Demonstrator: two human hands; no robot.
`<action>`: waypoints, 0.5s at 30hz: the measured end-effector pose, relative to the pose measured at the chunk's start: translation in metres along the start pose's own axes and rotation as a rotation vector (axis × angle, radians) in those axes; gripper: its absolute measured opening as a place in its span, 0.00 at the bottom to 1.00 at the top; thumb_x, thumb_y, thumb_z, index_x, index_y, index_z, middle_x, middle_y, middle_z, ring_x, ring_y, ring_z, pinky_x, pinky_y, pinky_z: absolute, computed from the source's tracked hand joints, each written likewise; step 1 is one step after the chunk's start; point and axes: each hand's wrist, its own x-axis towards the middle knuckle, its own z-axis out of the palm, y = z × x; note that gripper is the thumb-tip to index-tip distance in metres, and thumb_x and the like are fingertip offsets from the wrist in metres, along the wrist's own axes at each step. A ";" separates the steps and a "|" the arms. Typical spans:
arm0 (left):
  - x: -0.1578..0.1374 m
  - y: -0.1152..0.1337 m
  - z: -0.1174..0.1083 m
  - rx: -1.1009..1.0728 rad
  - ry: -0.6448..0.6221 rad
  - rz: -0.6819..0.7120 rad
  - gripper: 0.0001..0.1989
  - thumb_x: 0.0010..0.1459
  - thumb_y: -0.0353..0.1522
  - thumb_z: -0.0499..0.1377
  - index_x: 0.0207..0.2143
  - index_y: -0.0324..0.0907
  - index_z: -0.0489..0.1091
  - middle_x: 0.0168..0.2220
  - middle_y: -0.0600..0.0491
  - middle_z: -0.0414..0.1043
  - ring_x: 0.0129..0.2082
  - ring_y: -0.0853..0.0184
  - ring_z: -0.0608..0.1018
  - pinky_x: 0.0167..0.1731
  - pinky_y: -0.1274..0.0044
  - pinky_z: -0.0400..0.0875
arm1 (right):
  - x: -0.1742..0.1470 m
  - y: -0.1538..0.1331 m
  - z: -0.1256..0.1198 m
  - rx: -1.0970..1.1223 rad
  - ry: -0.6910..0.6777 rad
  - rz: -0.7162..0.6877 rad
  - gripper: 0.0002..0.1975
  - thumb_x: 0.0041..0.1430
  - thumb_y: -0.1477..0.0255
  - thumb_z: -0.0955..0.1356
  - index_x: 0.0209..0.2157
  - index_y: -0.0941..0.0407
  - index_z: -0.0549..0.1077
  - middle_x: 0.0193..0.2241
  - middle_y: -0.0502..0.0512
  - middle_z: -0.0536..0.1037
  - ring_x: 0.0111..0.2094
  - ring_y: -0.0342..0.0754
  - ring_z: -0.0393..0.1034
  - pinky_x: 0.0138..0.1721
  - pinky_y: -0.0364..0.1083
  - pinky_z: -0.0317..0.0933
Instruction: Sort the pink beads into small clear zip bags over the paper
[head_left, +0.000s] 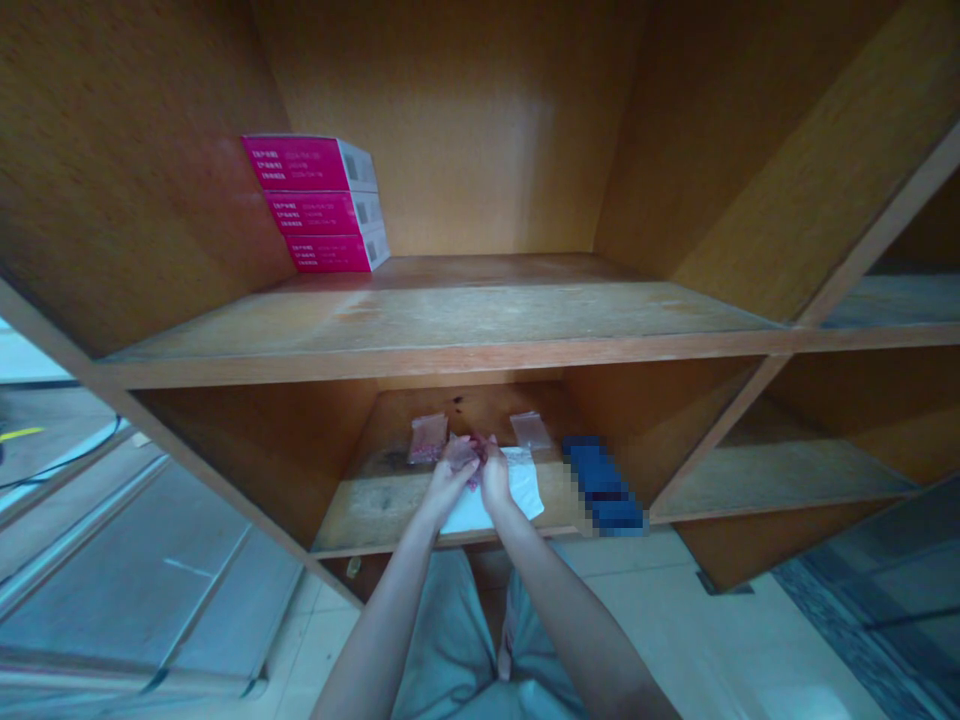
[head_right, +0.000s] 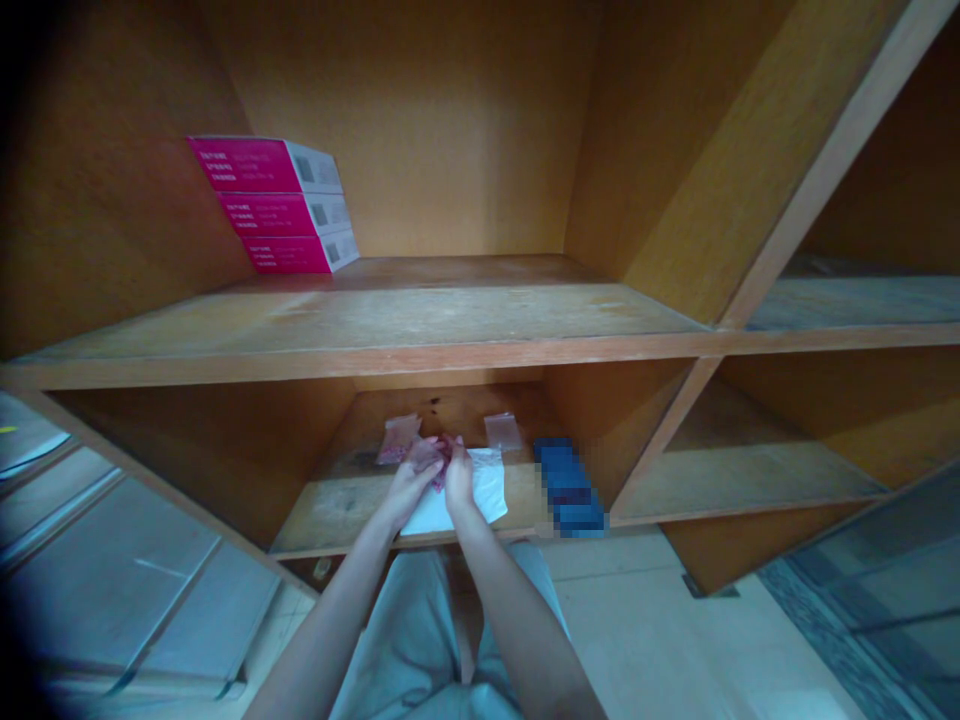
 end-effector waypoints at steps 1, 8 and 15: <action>0.000 0.000 0.000 0.004 -0.011 0.005 0.20 0.44 0.32 0.62 0.43 0.42 0.67 0.44 0.47 0.71 0.45 0.63 0.71 0.49 0.70 0.59 | 0.000 -0.001 0.001 0.009 -0.001 -0.001 0.17 0.52 0.60 0.60 0.33 0.58 0.73 0.33 0.57 0.77 0.34 0.48 0.71 0.38 0.45 0.63; -0.001 -0.003 -0.004 0.007 -0.006 0.030 0.16 0.47 0.32 0.61 0.41 0.42 0.69 0.44 0.48 0.71 0.46 0.64 0.71 0.50 0.71 0.58 | -0.002 -0.004 0.004 0.112 -0.006 0.031 0.16 0.52 0.61 0.61 0.32 0.57 0.73 0.32 0.56 0.78 0.33 0.48 0.72 0.37 0.45 0.64; -0.007 0.002 -0.010 -0.188 0.129 -0.039 0.18 0.44 0.31 0.62 0.41 0.41 0.68 0.46 0.48 0.70 0.50 0.62 0.69 0.51 0.70 0.58 | -0.003 -0.002 0.004 0.086 -0.010 0.033 0.19 0.54 0.59 0.58 0.33 0.57 0.73 0.36 0.58 0.77 0.37 0.49 0.71 0.41 0.47 0.63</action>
